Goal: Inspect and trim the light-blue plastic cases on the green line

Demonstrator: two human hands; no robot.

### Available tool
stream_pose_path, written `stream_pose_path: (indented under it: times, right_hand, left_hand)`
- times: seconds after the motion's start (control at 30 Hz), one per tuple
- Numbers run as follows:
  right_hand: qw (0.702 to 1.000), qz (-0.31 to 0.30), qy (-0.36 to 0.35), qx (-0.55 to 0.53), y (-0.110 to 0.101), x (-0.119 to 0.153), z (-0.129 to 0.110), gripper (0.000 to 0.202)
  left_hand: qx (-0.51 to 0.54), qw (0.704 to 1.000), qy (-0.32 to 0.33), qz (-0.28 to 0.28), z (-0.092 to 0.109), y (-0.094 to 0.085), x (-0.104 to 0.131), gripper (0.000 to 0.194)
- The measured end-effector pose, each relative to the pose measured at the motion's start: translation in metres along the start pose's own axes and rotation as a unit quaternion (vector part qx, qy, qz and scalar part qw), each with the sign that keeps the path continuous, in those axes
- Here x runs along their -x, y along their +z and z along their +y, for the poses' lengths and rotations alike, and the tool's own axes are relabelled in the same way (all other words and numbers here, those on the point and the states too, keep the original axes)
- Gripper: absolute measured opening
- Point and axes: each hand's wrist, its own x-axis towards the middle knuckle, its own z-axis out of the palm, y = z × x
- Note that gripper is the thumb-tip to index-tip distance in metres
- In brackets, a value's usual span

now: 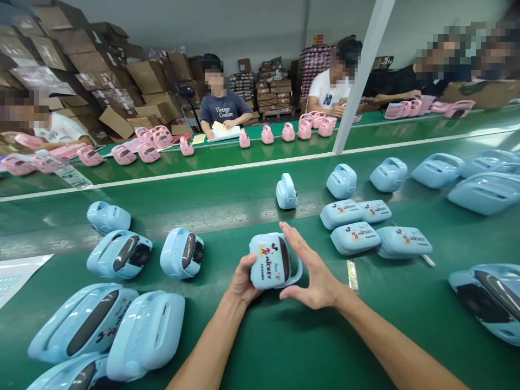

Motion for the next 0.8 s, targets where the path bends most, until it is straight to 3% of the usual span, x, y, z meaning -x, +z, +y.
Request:
stream_pose_path:
  times: [0.17,0.47,0.57,0.8]
  right_hand:
    - [0.999,0.014,0.026,-0.031,-0.005,0.001,0.004,0.099]
    - [0.999,0.005,0.021,-0.048,0.004,0.005,0.008,0.094]
    - [1.0,0.004,0.017,-0.021,0.004,0.005,0.009,0.097]
    - [0.997,-0.022,-0.037,0.06,-0.001,-0.004,0.002,0.112]
  left_hand:
    - [0.005,0.996,0.019,-0.092,0.012,-0.001,0.006,0.089]
    - [-0.03,0.992,0.032,-0.12,0.014,-0.004,0.009,0.104]
    - [-0.035,0.994,0.035,-0.099,0.014,-0.004,0.008,0.105]
    - [-0.079,0.993,0.069,0.058,0.001,0.014,0.002,0.088]
